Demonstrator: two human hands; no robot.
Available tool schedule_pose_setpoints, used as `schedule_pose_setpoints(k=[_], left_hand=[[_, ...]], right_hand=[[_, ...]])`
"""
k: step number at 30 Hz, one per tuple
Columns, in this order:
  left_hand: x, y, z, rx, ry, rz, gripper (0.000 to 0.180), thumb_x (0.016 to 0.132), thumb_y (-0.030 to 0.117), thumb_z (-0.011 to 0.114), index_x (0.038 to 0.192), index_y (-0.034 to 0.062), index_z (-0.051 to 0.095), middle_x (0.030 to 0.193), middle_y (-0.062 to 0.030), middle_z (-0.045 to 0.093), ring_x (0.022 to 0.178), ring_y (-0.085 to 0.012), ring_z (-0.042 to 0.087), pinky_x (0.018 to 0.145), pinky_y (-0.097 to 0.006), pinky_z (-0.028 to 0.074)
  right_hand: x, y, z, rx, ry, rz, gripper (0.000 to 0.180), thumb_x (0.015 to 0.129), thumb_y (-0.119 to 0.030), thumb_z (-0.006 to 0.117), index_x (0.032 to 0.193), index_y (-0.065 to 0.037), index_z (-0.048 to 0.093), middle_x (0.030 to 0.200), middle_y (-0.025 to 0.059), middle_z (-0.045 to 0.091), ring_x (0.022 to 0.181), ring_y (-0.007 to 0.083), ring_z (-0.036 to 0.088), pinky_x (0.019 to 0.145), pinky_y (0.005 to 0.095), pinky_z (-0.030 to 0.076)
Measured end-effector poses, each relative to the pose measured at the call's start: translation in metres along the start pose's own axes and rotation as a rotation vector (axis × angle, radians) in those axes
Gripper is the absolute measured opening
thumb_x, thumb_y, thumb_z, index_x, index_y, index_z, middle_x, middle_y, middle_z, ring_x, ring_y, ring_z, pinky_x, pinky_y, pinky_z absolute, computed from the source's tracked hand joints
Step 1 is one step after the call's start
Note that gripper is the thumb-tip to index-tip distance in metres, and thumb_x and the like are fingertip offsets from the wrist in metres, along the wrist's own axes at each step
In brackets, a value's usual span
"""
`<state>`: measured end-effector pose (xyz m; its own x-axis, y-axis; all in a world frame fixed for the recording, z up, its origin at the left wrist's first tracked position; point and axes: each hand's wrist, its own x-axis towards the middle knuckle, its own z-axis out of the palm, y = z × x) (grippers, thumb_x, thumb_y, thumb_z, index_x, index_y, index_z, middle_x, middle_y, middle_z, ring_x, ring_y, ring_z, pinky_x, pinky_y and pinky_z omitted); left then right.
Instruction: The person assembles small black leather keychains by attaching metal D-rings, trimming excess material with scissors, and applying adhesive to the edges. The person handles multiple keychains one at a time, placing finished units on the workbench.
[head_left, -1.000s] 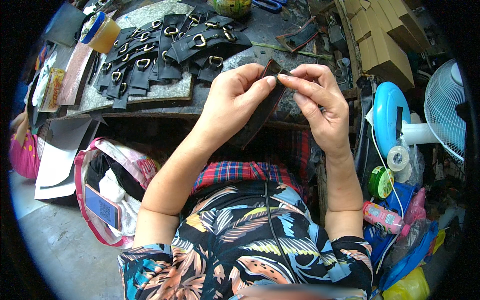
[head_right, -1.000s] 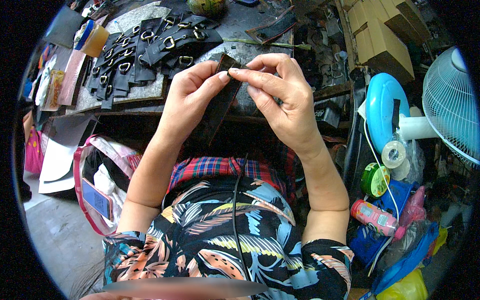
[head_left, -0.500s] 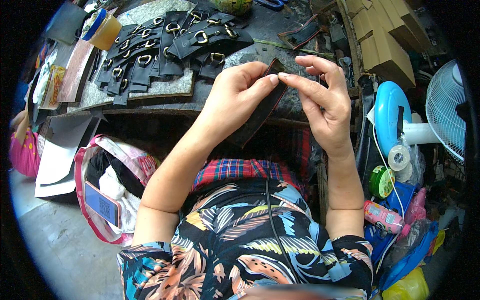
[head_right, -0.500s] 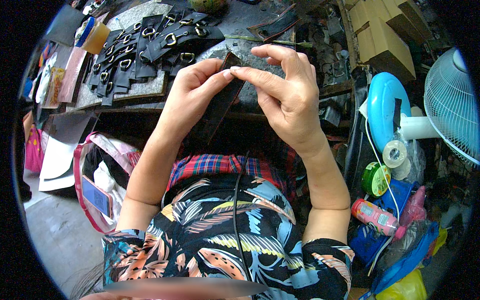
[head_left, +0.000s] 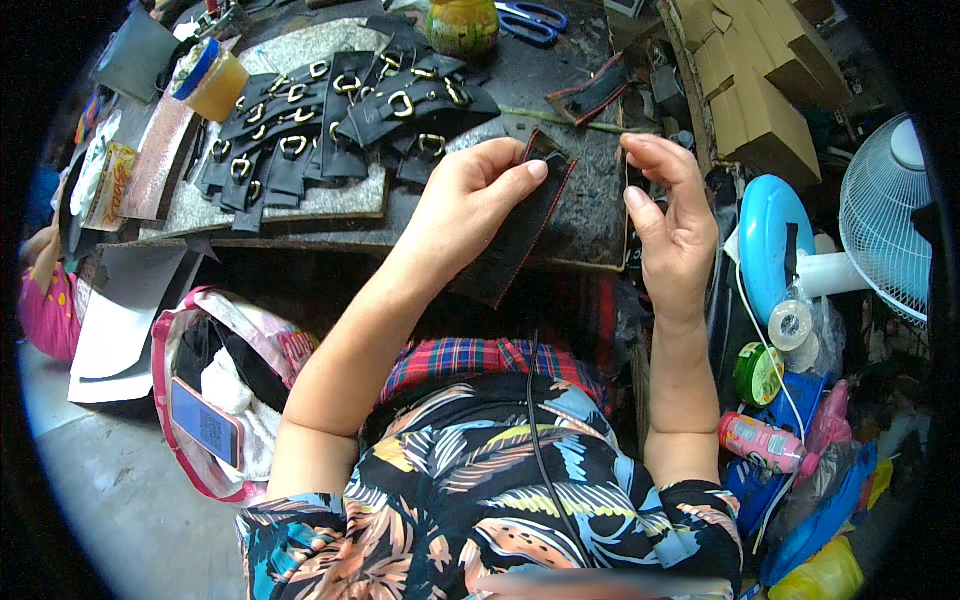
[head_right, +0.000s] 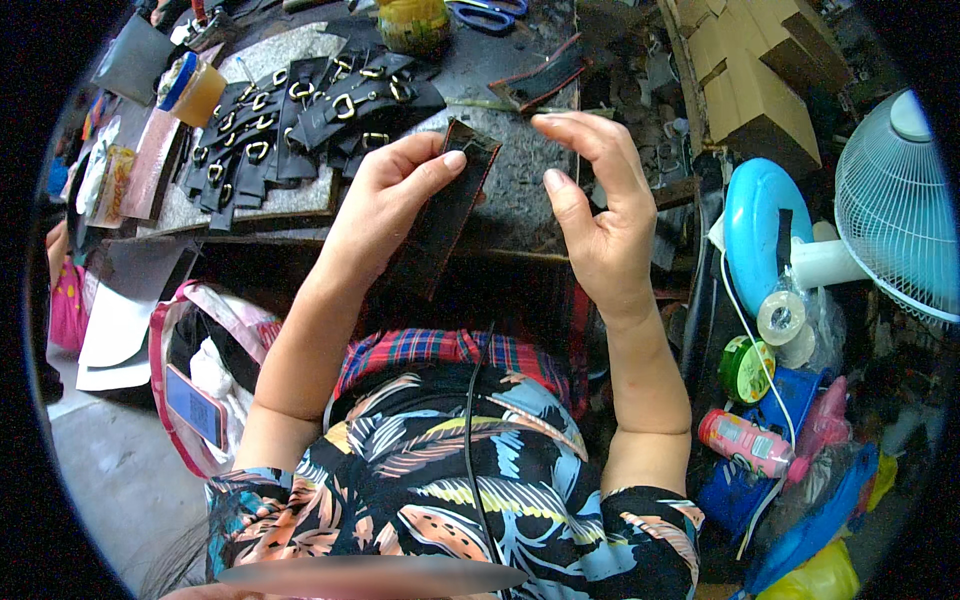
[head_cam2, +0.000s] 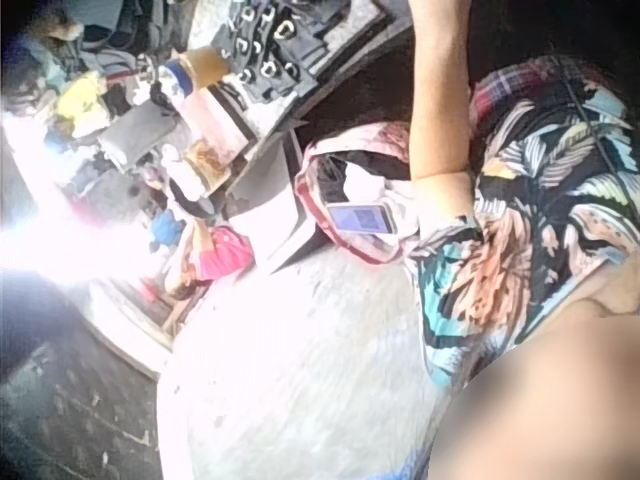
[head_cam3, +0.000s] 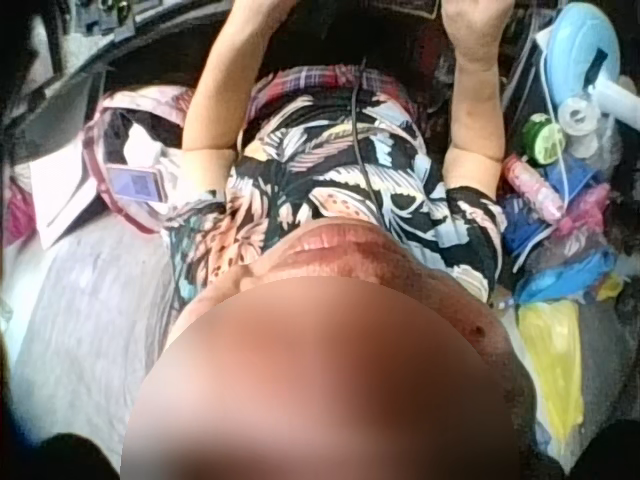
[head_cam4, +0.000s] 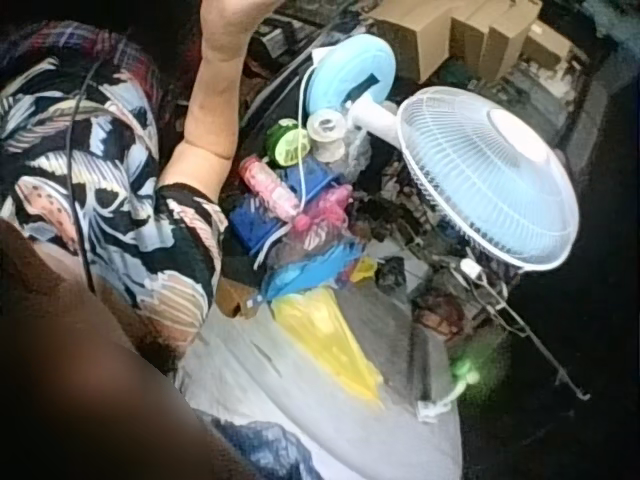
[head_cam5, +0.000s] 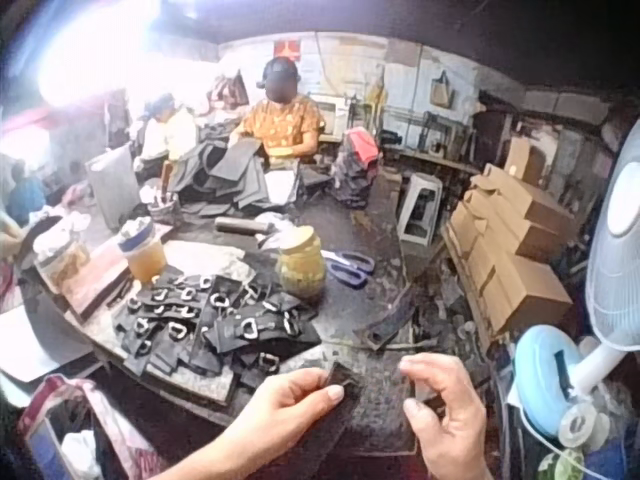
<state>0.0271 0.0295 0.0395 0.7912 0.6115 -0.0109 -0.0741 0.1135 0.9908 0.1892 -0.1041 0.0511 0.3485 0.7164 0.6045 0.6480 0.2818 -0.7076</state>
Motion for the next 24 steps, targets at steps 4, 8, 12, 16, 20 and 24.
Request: schedule_pose_setpoints(k=[4, 8, 12, 16, 20, 24], left_hand=[[0.005, 0.001, -0.001, -0.043, 0.103, 0.029, 0.023, 0.1, 0.02, 0.061, 0.106, -0.0018, 0.067, 0.087, -0.0006, 0.068, 0.079, -0.0049, 0.061, 0.066, -0.022, 0.049], [0.004, -0.004, 0.003, -0.268, 0.128, 0.021, 0.023, 0.1, 0.016, 0.058, 0.12, 0.0032, 0.058, 0.104, -0.0032, 0.067, 0.09, -0.0089, 0.065, 0.073, -0.026, 0.056], [0.0, -0.01, 0.002, -0.246, 0.126, 0.038, 0.031, 0.1, 0.014, 0.058, 0.129, 0.0034, 0.055, 0.118, -0.0074, 0.065, 0.098, -0.0134, 0.066, 0.08, -0.03, 0.059], [-0.011, -0.011, -0.002, -0.236, 0.115, 0.097, 0.028, 0.099, 0.006, 0.056, 0.126, -0.0009, 0.052, 0.113, -0.0093, 0.063, 0.102, -0.0159, 0.065, 0.083, -0.034, 0.061], [-0.034, -0.008, -0.007, 0.086, 0.186, 0.153, 0.039, 0.098, 0.004, 0.058, 0.135, -0.0017, 0.051, 0.117, -0.0118, 0.063, 0.104, -0.0181, 0.064, 0.085, -0.032, 0.058], [-0.052, -0.003, -0.01, 0.504, 0.318, 0.249, 0.043, 0.089, -0.001, 0.066, 0.13, 0.0016, 0.058, 0.107, -0.0094, 0.061, 0.096, -0.0163, 0.061, 0.079, -0.028, 0.053]], right_hand=[[-0.005, -0.005, 0.003, 0.117, -0.062, 0.18, 0.051, 0.094, -0.01, 0.063, 0.141, 0.0, 0.047, 0.109, 0.0092, 0.069, 0.105, 0.0163, 0.063, 0.099, 0.0314, 0.044], [-0.018, -0.008, 0.012, 0.122, -0.224, 0.233, 0.076, 0.09, -0.012, 0.07, 0.153, -0.001, 0.03, 0.1, 0.0064, 0.071, 0.095, 0.0093, 0.061, 0.09, 0.0249, 0.045], [-0.022, -0.006, 0.009, 0.197, -0.287, 0.393, 0.082, 0.084, 0.004, 0.069, 0.155, -0.003, 0.028, 0.089, 0.0022, 0.065, 0.084, 0.0067, 0.059, 0.079, 0.0207, 0.045], [-0.018, 0.0, 0.001, 0.305, -0.195, 0.403, 0.073, 0.088, 0.006, 0.061, 0.154, -0.005, 0.032, 0.086, 0.0003, 0.06, 0.077, 0.0049, 0.054, 0.073, 0.0178, 0.041], [-0.003, 0.011, -0.011, 0.158, -0.306, 0.368, 0.067, 0.089, 0.004, 0.056, 0.152, -0.007, 0.038, 0.085, 0.0009, 0.056, 0.078, 0.0065, 0.051, 0.074, 0.0207, 0.039], [0.012, 0.026, -0.018, -0.063, -0.525, 0.258, 0.068, 0.089, 0.0, 0.053, 0.154, -0.012, 0.037, 0.082, 0.0014, 0.054, 0.075, 0.0092, 0.048, 0.073, 0.024, 0.039]])
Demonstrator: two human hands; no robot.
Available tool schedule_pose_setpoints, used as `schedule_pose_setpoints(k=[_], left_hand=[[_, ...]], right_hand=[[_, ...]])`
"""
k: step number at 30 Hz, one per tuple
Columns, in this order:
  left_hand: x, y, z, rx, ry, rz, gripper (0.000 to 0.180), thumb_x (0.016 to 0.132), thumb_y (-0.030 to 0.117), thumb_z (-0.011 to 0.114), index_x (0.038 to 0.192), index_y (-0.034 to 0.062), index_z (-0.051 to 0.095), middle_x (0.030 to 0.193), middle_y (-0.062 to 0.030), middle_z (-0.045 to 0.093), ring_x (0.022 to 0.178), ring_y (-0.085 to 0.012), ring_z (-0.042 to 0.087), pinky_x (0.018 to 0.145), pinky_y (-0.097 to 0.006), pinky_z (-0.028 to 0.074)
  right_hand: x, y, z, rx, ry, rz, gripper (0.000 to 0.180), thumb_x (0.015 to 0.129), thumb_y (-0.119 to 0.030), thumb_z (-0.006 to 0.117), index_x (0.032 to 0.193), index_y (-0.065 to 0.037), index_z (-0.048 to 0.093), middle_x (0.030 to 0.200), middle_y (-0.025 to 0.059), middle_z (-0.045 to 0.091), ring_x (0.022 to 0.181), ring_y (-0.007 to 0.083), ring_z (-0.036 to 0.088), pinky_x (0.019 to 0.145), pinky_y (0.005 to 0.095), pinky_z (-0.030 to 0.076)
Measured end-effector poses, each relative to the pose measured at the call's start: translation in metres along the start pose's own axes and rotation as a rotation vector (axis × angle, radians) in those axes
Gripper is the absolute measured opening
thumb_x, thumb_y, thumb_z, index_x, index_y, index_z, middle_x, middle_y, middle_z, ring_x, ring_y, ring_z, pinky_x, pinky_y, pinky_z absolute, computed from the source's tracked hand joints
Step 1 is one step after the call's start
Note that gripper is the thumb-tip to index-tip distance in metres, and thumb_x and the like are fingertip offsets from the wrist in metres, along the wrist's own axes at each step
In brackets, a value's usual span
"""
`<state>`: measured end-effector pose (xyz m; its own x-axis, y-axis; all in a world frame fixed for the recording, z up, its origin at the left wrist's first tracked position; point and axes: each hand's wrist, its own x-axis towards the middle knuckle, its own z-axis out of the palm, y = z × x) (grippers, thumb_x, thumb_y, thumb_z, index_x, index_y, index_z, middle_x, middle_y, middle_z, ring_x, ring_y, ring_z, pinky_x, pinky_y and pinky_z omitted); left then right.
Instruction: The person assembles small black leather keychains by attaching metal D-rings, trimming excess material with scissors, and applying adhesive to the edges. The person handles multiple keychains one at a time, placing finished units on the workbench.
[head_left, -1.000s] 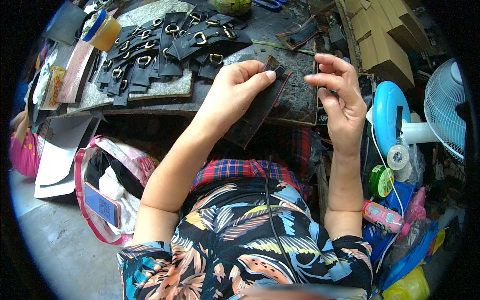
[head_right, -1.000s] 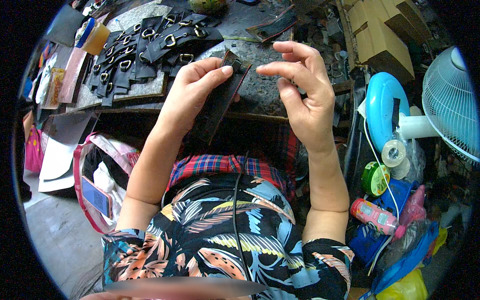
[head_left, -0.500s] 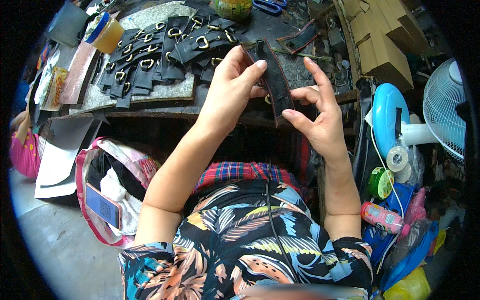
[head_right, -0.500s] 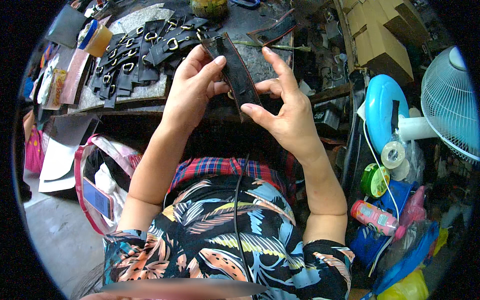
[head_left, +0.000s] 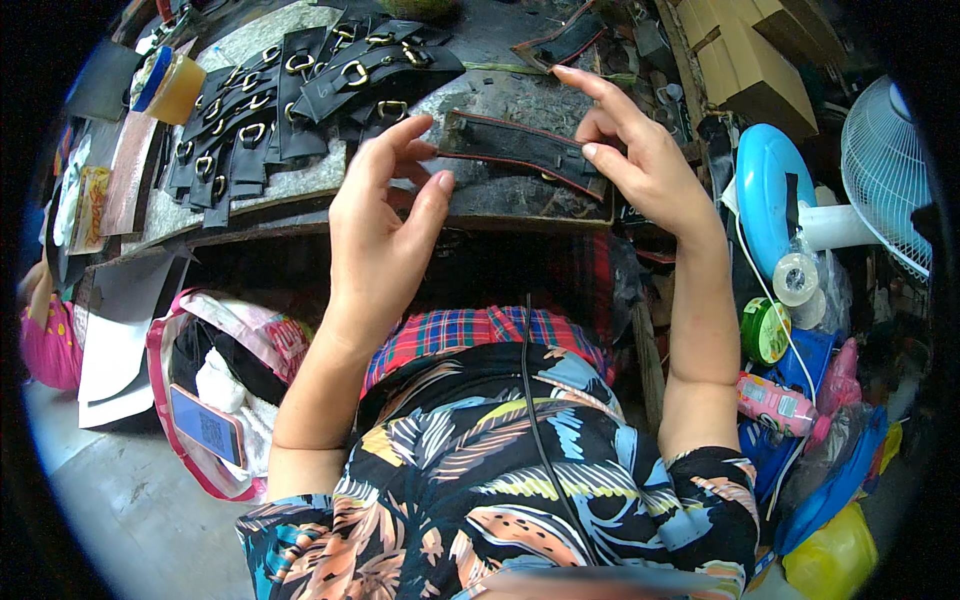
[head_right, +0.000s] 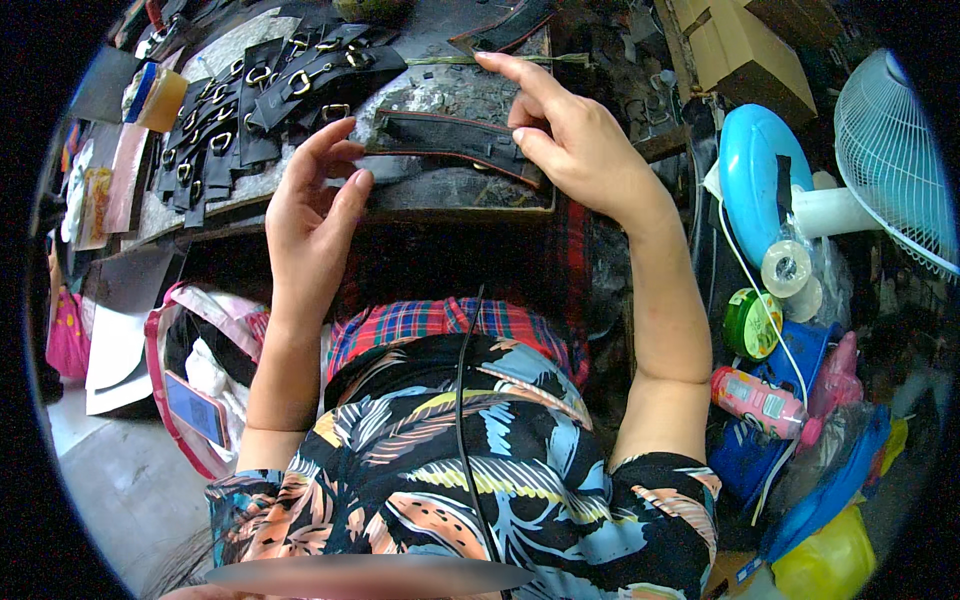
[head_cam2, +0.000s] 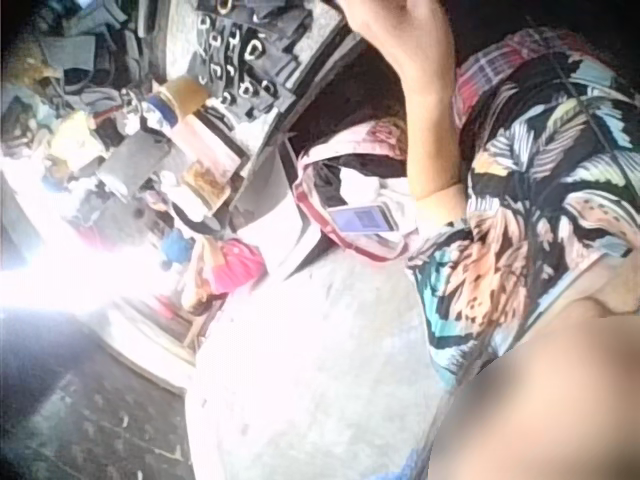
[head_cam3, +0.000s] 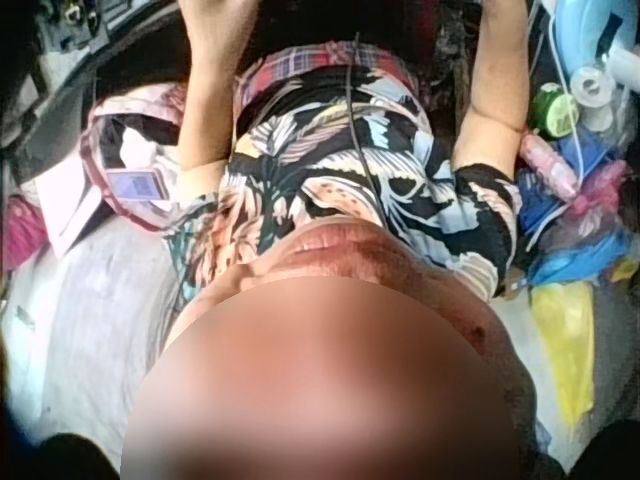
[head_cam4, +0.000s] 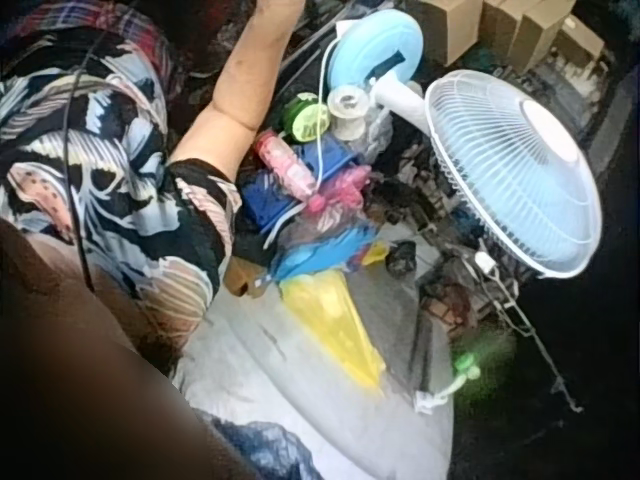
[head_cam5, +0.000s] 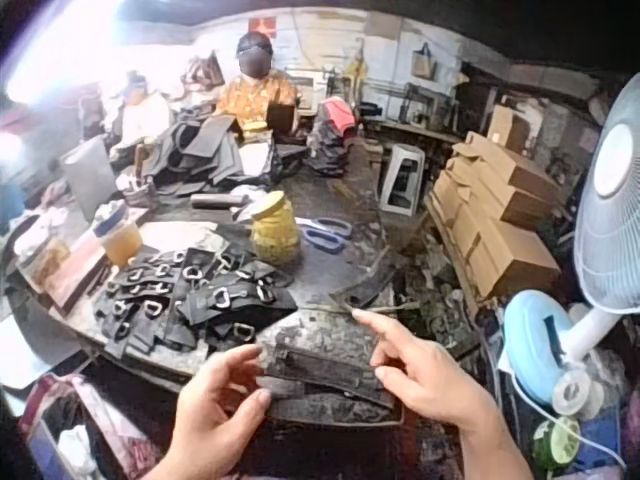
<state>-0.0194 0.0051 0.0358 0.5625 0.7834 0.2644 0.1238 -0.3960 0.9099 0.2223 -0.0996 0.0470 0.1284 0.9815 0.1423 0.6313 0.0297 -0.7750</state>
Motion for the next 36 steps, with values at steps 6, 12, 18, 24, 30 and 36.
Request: schedule_pose_setpoints(k=[6, 12, 18, 24, 30, 36], left_hand=[[0.021, 0.002, 0.029, 0.402, 0.003, 0.635, 0.031, 0.075, -0.002, 0.069, 0.105, 0.0038, 0.068, 0.102, -0.0112, 0.063, 0.094, -0.0306, 0.059, 0.08, -0.037, 0.051], [0.036, -0.005, 0.064, 0.623, -0.111, 0.709, 0.015, 0.073, 0.01, 0.064, 0.088, 0.0071, 0.066, 0.085, -0.0067, 0.057, 0.085, -0.0251, 0.057, 0.076, -0.034, 0.052], [0.034, -0.005, 0.067, 0.733, -0.11, 0.699, 0.013, 0.077, 0.01, 0.067, 0.09, 0.0083, 0.064, 0.086, -0.007, 0.056, 0.084, -0.0263, 0.059, 0.069, -0.035, 0.054], [0.025, 0.008, 0.063, 0.758, -0.153, 0.672, 0.014, 0.074, 0.012, 0.068, 0.082, 0.0067, 0.058, 0.084, -0.0096, 0.053, 0.083, -0.0274, 0.057, 0.067, -0.036, 0.053], [-0.007, 0.011, 0.053, 0.568, -0.521, 0.739, 0.017, 0.07, 0.021, 0.072, 0.077, 0.0106, 0.06, 0.084, -0.006, 0.053, 0.081, -0.0236, 0.057, 0.063, -0.034, 0.052], [0.008, 0.019, 0.048, 0.652, -0.341, 0.703, 0.015, 0.077, 0.018, 0.07, 0.089, 0.0104, 0.064, 0.093, -0.0047, 0.056, 0.085, -0.0221, 0.058, 0.066, -0.032, 0.053]], right_hand=[[0.006, 0.007, 0.002, 0.05, 0.017, -0.041, 0.068, 0.09, 0.0, 0.057, 0.153, -0.013, 0.038, 0.081, 0.0017, 0.056, 0.075, 0.01, 0.052, 0.073, 0.0245, 0.043], [0.005, 0.016, 0.015, 0.284, 0.1, -0.056, 0.064, 0.091, 0.001, 0.059, 0.151, -0.009, 0.04, 0.081, -0.0001, 0.055, 0.077, 0.0061, 0.052, 0.075, 0.0212, 0.043], [0.004, 0.027, 0.025, 0.264, 0.174, -0.091, 0.061, 0.091, -0.001, 0.061, 0.149, -0.009, 0.043, 0.08, 0.0013, 0.058, 0.076, 0.0078, 0.054, 0.076, 0.0231, 0.046], [0.003, 0.027, 0.026, 0.246, 0.207, -0.088, 0.061, 0.091, -0.002, 0.063, 0.148, -0.01, 0.044, 0.082, 0.0019, 0.06, 0.077, 0.0085, 0.056, 0.077, 0.0243, 0.048], [0.002, 0.028, 0.026, 0.185, 0.239, -0.032, 0.055, 0.094, -0.006, 0.063, 0.146, -0.009, 0.046, 0.085, 0.0026, 0.062, 0.08, 0.0087, 0.059, 0.078, 0.0247, 0.049], [0.006, 0.017, 0.015, 0.36, 0.288, -0.043, 0.046, 0.1, -0.008, 0.058, 0.144, -0.005, 0.048, 0.093, 0.004, 0.068, 0.088, 0.008, 0.061, 0.085, 0.025, 0.049]])
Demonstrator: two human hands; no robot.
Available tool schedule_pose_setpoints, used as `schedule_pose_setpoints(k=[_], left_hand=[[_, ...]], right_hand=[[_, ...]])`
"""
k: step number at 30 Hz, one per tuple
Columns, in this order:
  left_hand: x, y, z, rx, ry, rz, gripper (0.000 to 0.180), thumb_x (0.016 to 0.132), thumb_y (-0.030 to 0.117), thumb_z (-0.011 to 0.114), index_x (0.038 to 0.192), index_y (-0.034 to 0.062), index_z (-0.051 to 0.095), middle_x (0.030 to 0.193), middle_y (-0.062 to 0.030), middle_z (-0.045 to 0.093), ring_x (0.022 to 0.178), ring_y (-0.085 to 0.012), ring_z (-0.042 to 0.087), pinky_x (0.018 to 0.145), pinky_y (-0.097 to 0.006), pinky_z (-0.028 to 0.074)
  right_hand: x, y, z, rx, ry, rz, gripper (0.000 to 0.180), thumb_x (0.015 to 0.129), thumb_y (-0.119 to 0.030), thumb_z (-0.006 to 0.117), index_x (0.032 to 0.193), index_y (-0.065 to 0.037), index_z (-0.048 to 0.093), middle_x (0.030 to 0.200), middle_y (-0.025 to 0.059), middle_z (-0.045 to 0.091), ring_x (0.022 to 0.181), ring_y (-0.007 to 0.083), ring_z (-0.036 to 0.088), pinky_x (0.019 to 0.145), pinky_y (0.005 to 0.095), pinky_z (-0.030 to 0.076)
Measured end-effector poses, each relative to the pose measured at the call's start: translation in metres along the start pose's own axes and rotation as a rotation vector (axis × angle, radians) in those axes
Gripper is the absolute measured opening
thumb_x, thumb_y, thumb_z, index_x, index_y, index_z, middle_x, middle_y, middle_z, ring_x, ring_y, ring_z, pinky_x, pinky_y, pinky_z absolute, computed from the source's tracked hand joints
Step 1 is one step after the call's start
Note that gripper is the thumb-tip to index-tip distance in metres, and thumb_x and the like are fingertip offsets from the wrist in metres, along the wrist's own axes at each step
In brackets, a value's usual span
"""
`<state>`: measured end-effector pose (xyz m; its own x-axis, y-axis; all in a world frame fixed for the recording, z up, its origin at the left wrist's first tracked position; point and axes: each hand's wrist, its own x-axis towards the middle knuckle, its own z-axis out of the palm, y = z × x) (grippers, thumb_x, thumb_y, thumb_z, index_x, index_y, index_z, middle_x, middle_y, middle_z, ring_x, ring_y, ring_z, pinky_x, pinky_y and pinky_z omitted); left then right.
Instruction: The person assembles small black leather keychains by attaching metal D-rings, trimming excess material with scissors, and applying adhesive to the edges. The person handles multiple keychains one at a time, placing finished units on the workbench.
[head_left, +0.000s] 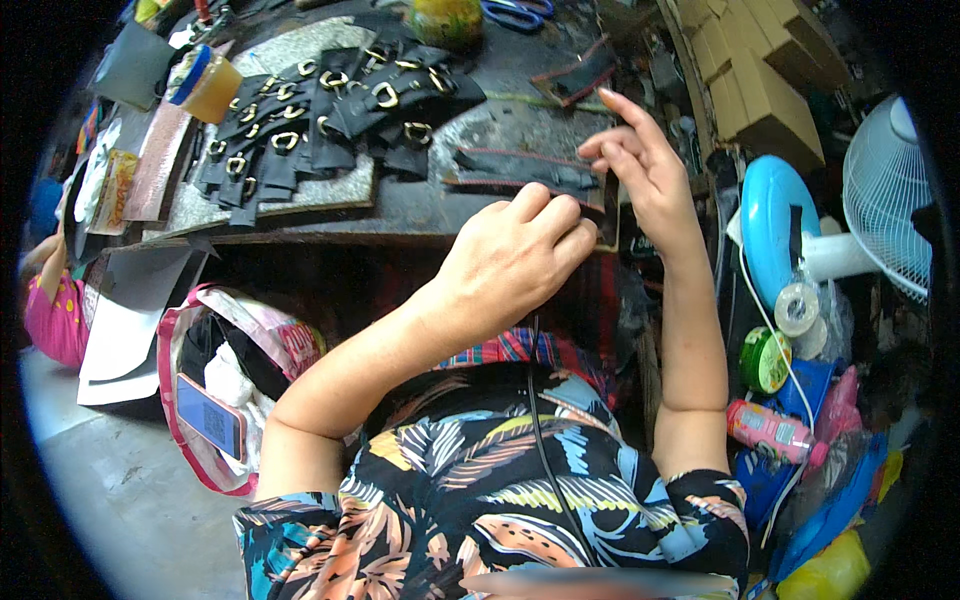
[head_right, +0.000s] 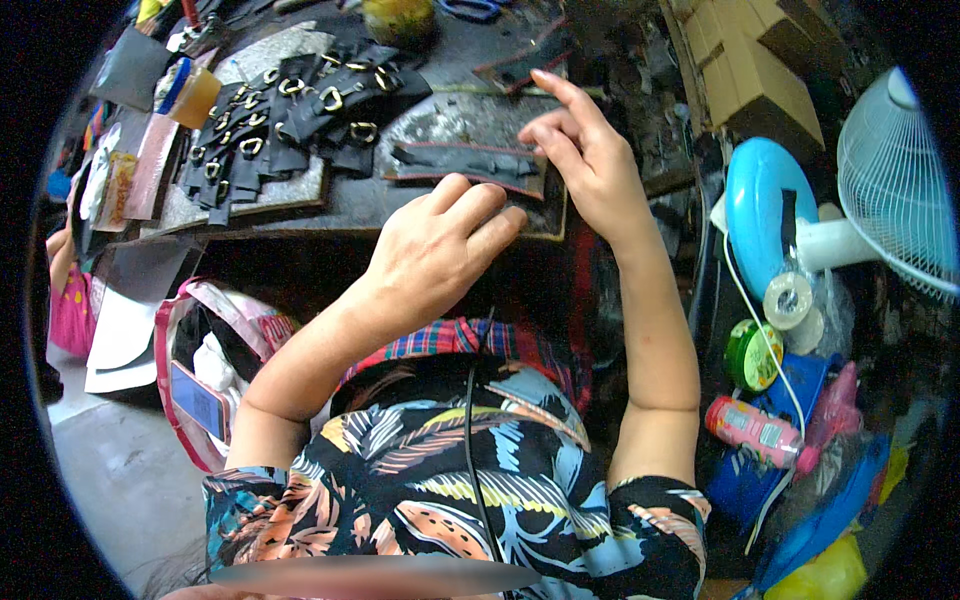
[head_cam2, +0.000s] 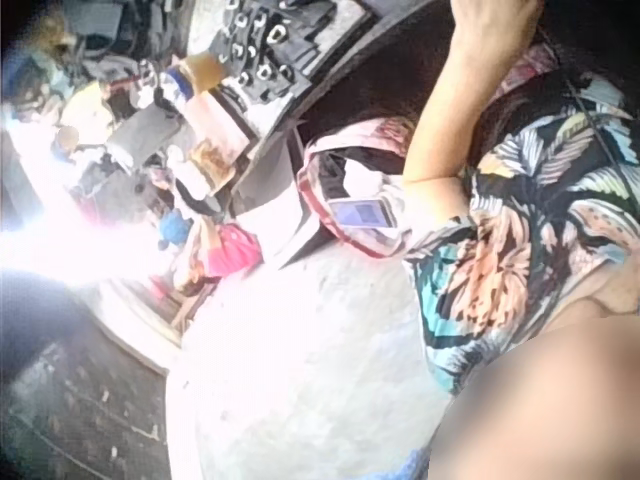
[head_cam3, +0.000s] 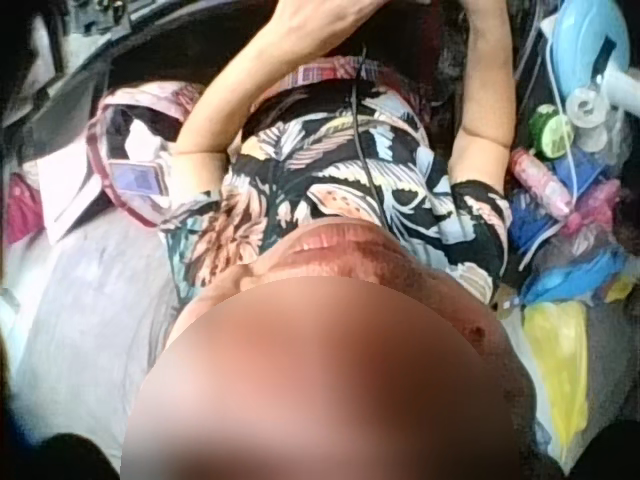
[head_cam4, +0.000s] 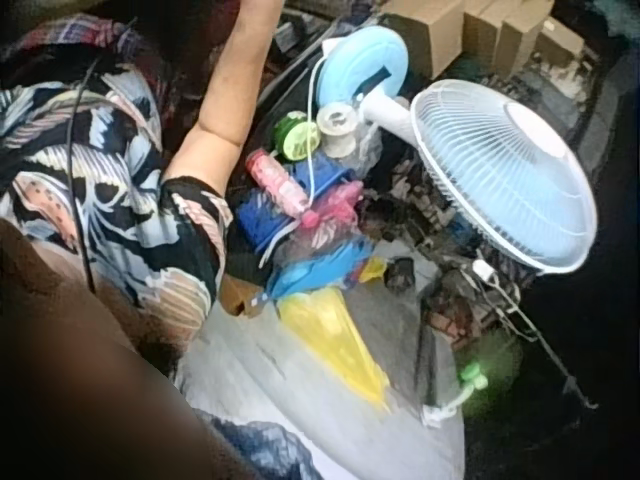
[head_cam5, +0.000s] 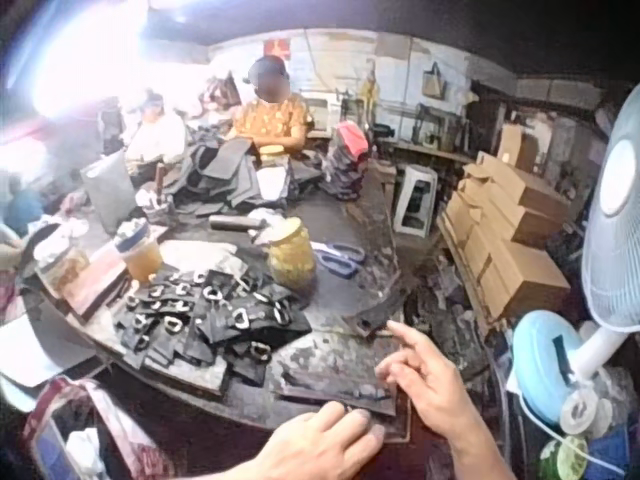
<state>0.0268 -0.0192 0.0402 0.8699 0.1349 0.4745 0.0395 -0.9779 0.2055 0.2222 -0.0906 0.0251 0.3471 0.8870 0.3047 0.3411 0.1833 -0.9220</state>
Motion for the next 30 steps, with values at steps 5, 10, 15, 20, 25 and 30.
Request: schedule_pose_setpoints(k=[5, 10, 15, 20, 25, 30], left_hand=[[0.019, -0.035, -0.032, -0.03, 0.159, -0.014, 0.021, 0.076, 0.021, 0.077, 0.075, 0.0088, 0.06, 0.086, -0.0063, 0.056, 0.084, -0.0268, 0.056, 0.068, -0.037, 0.052], [0.065, -0.113, -0.049, 0.275, 0.489, -0.004, 0.015, 0.075, 0.014, 0.075, 0.086, 0.009, 0.067, 0.092, -0.0079, 0.06, 0.093, -0.0278, 0.059, 0.076, -0.038, 0.055], [0.103, -0.205, -0.051, 0.141, 0.209, -0.371, 0.028, 0.093, 0.022, 0.064, 0.109, 0.0001, 0.068, 0.089, -0.024, 0.067, 0.091, -0.0405, 0.066, 0.084, -0.048, 0.051], [0.101, -0.239, -0.038, -0.02, 0.325, -0.397, 0.028, 0.095, 0.027, 0.061, 0.098, 0.0013, 0.073, 0.087, -0.022, 0.068, 0.086, -0.0413, 0.067, 0.08, -0.048, 0.052], [0.098, -0.242, -0.036, -0.048, 0.383, -0.438, 0.028, 0.095, 0.026, 0.06, 0.097, 0.0009, 0.073, 0.091, -0.0225, 0.069, 0.091, -0.0389, 0.068, 0.081, -0.045, 0.052], [0.1, -0.237, -0.042, -0.063, 0.369, -0.49, 0.03, 0.095, 0.029, 0.061, 0.095, 0.0008, 0.073, 0.089, -0.0221, 0.071, 0.086, -0.0349, 0.07, 0.077, -0.043, 0.053]], right_hand=[[0.034, -0.027, -0.01, -0.236, 0.017, -0.183, 0.047, 0.096, -0.008, 0.063, 0.142, -0.007, 0.052, 0.096, 0.0043, 0.069, 0.089, 0.0088, 0.062, 0.083, 0.0256, 0.05], [0.102, -0.04, -0.018, -0.363, -0.036, -0.362, 0.027, 0.094, -0.015, 0.067, 0.119, -0.007, 0.07, 0.092, 0.0053, 0.07, 0.087, 0.0119, 0.065, 0.079, 0.0273, 0.051], [0.155, -0.051, -0.002, -0.71, -0.129, -0.372, 0.029, 0.09, -0.02, 0.071, 0.116, -0.007, 0.072, 0.1, 0.0075, 0.071, 0.093, 0.0171, 0.067, 0.084, 0.0304, 0.052], [0.192, -0.062, 0.02, -1.004, -0.23, -0.361, 0.042, 0.074, -0.039, 0.08, 0.107, -0.013, 0.075, 0.103, 0.0145, 0.069, 0.099, 0.0342, 0.066, 0.086, 0.0417, 0.053], [0.224, -0.052, 0.052, -1.281, -0.423, -0.224, 0.047, 0.075, -0.049, 0.077, 0.108, -0.015, 0.075, 0.104, 0.0145, 0.072, 0.102, 0.0338, 0.066, 0.089, 0.045, 0.053], [0.226, -0.057, 0.072, -1.208, -0.346, -0.249, 0.055, 0.074, -0.061, 0.07, 0.101, -0.014, 0.075, 0.105, 0.014, 0.073, 0.104, 0.0387, 0.066, 0.088, 0.0544, 0.048]])
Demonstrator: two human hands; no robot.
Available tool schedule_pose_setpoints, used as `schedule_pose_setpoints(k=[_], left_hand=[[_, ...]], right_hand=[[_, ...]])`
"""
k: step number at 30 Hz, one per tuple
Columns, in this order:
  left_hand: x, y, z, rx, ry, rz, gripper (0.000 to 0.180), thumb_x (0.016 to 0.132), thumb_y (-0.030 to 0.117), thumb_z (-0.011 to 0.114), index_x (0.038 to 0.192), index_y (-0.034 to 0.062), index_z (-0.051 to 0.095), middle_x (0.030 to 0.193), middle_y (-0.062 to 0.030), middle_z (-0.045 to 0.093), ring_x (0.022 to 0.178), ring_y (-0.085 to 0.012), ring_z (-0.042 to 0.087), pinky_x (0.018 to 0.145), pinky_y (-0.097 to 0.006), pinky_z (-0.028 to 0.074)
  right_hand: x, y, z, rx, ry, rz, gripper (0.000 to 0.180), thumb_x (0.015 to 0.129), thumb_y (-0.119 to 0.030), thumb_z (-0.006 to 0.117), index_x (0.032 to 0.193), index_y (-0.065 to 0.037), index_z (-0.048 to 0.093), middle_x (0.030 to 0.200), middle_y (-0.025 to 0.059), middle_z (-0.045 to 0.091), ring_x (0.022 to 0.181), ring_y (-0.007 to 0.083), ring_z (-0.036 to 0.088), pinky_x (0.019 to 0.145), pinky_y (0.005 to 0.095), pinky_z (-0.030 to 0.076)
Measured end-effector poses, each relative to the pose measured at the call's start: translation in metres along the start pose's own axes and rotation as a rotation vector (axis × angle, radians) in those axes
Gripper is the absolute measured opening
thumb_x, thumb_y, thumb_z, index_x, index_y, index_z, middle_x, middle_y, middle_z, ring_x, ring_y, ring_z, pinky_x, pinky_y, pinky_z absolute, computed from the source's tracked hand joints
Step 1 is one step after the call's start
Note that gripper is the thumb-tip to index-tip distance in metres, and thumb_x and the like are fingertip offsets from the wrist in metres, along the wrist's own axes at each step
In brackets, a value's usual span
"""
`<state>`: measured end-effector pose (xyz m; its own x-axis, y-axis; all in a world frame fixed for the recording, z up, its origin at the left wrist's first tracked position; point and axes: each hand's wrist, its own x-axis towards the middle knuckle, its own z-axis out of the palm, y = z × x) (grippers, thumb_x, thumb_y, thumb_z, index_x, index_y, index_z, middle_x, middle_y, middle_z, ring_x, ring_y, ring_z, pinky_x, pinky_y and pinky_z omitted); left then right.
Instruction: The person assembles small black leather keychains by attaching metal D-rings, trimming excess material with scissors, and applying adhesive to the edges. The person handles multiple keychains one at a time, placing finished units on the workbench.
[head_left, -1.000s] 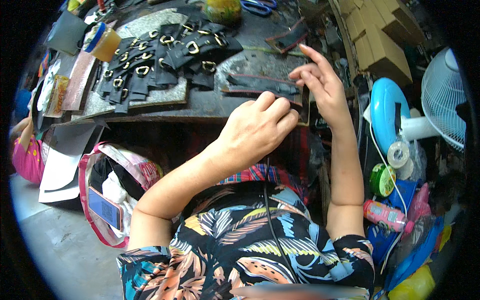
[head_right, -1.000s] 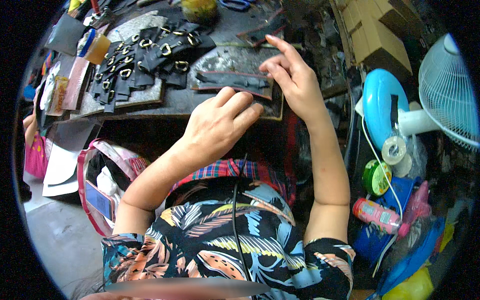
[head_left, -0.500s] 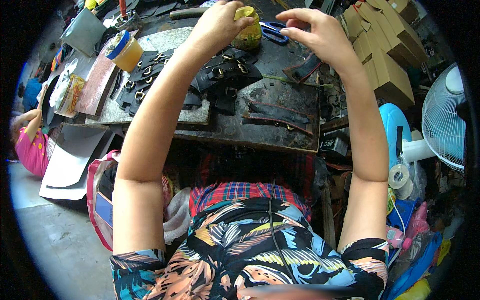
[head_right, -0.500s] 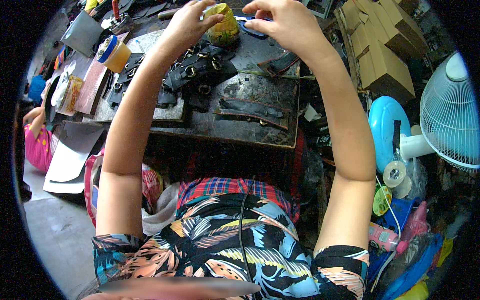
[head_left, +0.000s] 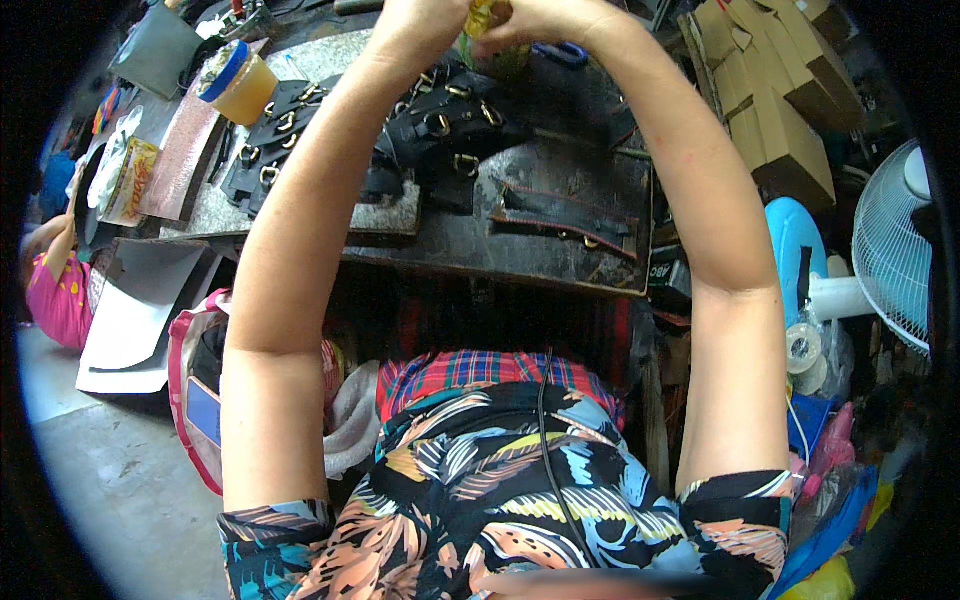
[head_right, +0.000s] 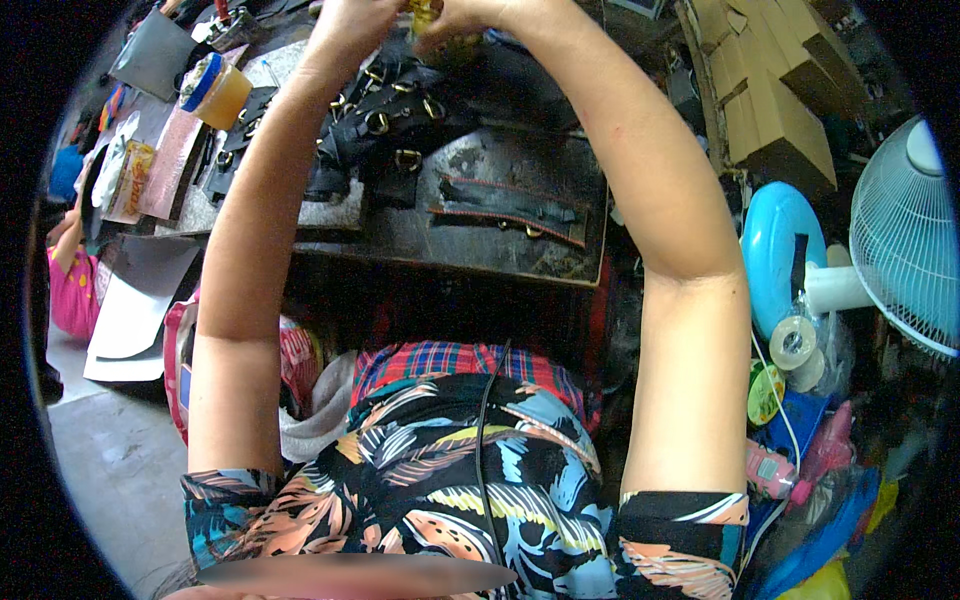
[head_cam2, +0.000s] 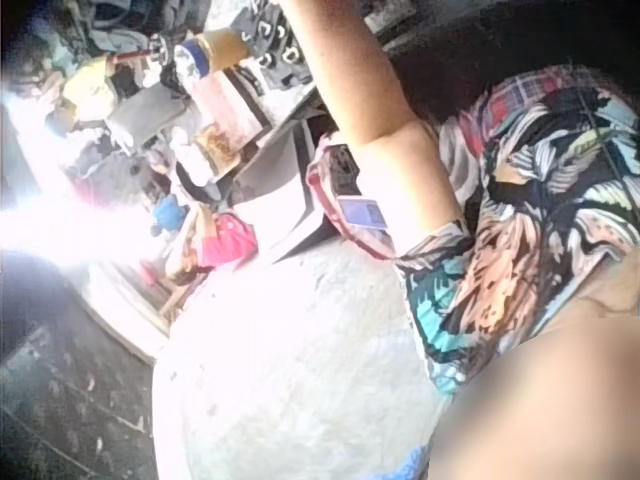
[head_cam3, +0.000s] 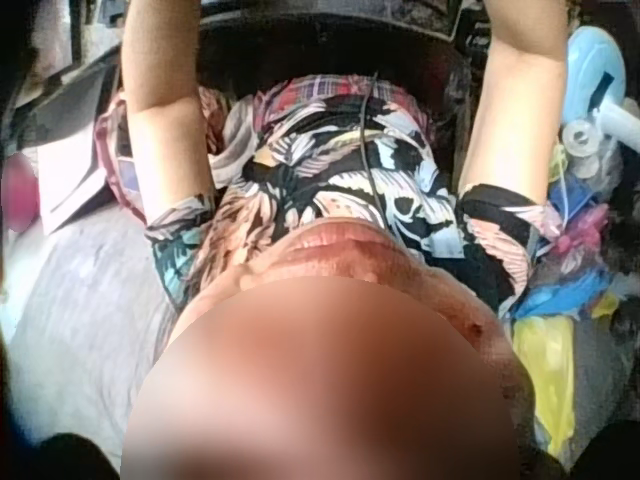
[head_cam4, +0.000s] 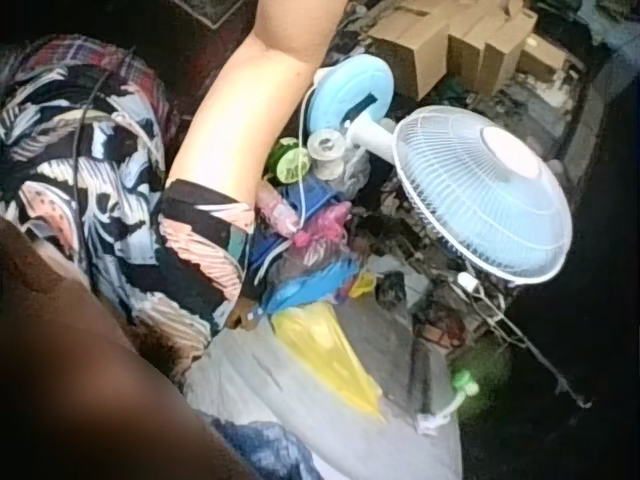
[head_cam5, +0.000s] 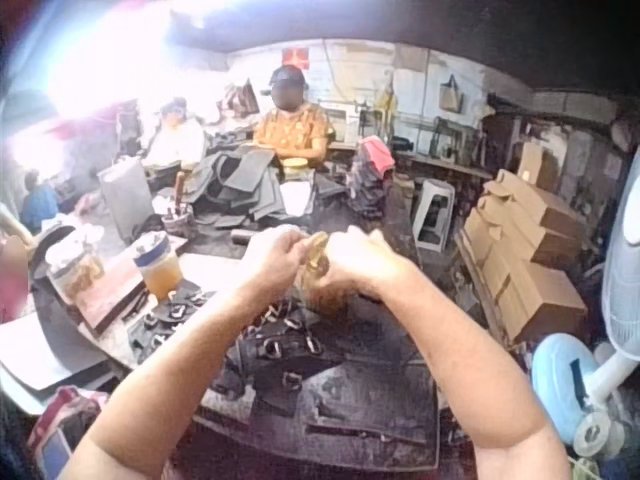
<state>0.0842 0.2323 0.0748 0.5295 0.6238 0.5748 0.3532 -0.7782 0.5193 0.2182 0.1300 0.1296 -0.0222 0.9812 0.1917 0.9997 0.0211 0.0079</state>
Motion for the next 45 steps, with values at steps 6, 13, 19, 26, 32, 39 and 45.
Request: schedule_pose_setpoints(k=[6, 13, 19, 26, 32, 39, 45], left_hand=[[-0.013, 0.022, -0.01, -0.094, -0.025, -0.04, 0.032, 0.094, 0.031, 0.065, 0.098, 0.0004, 0.073, 0.084, -0.0167, 0.073, 0.076, -0.023, 0.07, 0.072, -0.038, 0.053], [-0.101, 0.091, -0.028, 0.16, 0.054, 0.532, 0.025, 0.078, 0.01, 0.074, 0.103, 0.0073, 0.07, 0.099, -0.0105, 0.064, 0.098, -0.0336, 0.06, 0.083, -0.043, 0.052], [-0.171, 0.137, 0.015, 0.038, -0.378, 0.479, 0.014, 0.076, 0.008, 0.064, 0.088, 0.0059, 0.069, 0.09, -0.0089, 0.06, 0.092, -0.0282, 0.06, 0.077, -0.037, 0.055], [-0.178, 0.136, 0.023, 0.071, -0.337, 0.46, 0.013, 0.077, 0.01, 0.07, 0.089, 0.0062, 0.069, 0.09, -0.0079, 0.061, 0.09, -0.0286, 0.06, 0.077, -0.038, 0.053], [-0.176, 0.138, 0.02, 0.044, -0.32, 0.444, 0.02, 0.075, 0.012, 0.077, 0.091, 0.0072, 0.066, 0.091, -0.0077, 0.062, 0.088, -0.0298, 0.06, 0.077, -0.039, 0.052], [-0.163, 0.141, 0.021, 0.089, -0.212, 0.449, 0.031, 0.074, 0.016, 0.079, 0.101, 0.0081, 0.068, 0.095, -0.0085, 0.063, 0.097, -0.0309, 0.057, 0.084, -0.04, 0.049], [-0.156, 0.137, 0.018, 0.008, -0.365, 0.39, 0.029, 0.075, 0.014, 0.078, 0.1, 0.0074, 0.067, 0.091, -0.0097, 0.066, 0.092, -0.034, 0.061, 0.081, -0.042, 0.051]], right_hand=[[-0.049, 0.0, -0.024, 0.033, 0.152, 0.037, 0.044, 0.075, -0.052, 0.074, 0.089, -0.01, 0.078, 0.089, 0.0129, 0.074, 0.09, 0.0302, 0.07, 0.08, 0.0431, 0.054], [-0.186, 0.014, -0.021, 0.343, 0.318, -0.156, 0.025, 0.086, -0.019, 0.074, 0.108, -0.006, 0.074, 0.108, 0.0104, 0.07, 0.103, 0.0244, 0.067, 0.093, 0.0339, 0.049], [-0.261, -0.001, 0.018, 0.838, 0.553, 0.303, 0.023, 0.087, -0.005, 0.073, 0.11, -0.004, 0.072, 0.095, 0.0042, 0.071, 0.09, 0.0111, 0.066, 0.084, 0.0269, 0.051], [-0.276, -0.018, 0.053, 0.947, 0.437, 0.386, 0.045, 0.091, -0.002, 0.067, 0.135, -0.003, 0.057, 0.1, 0.008, 0.073, 0.097, 0.0117, 0.066, 0.094, 0.0277, 0.048], [-0.267, -0.021, 0.064, 0.903, 0.511, 0.357, 0.051, 0.087, 0.001, 0.069, 0.136, -0.008, 0.056, 0.098, 0.0075, 0.073, 0.095, 0.0152, 0.068, 0.09, 0.03, 0.05], [-0.269, -0.021, 0.066, 0.815, 0.513, 0.389, 0.056, 0.089, 0.0, 0.068, 0.142, -0.007, 0.052, 0.105, 0.0071, 0.071, 0.101, 0.0135, 0.065, 0.095, 0.029, 0.048], [-0.265, -0.026, 0.062, 0.984, 0.541, 0.399, 0.061, 0.085, 0.005, 0.07, 0.14, -0.012, 0.053, 0.095, 0.0046, 0.07, 0.09, 0.0122, 0.065, 0.085, 0.0273, 0.051]])
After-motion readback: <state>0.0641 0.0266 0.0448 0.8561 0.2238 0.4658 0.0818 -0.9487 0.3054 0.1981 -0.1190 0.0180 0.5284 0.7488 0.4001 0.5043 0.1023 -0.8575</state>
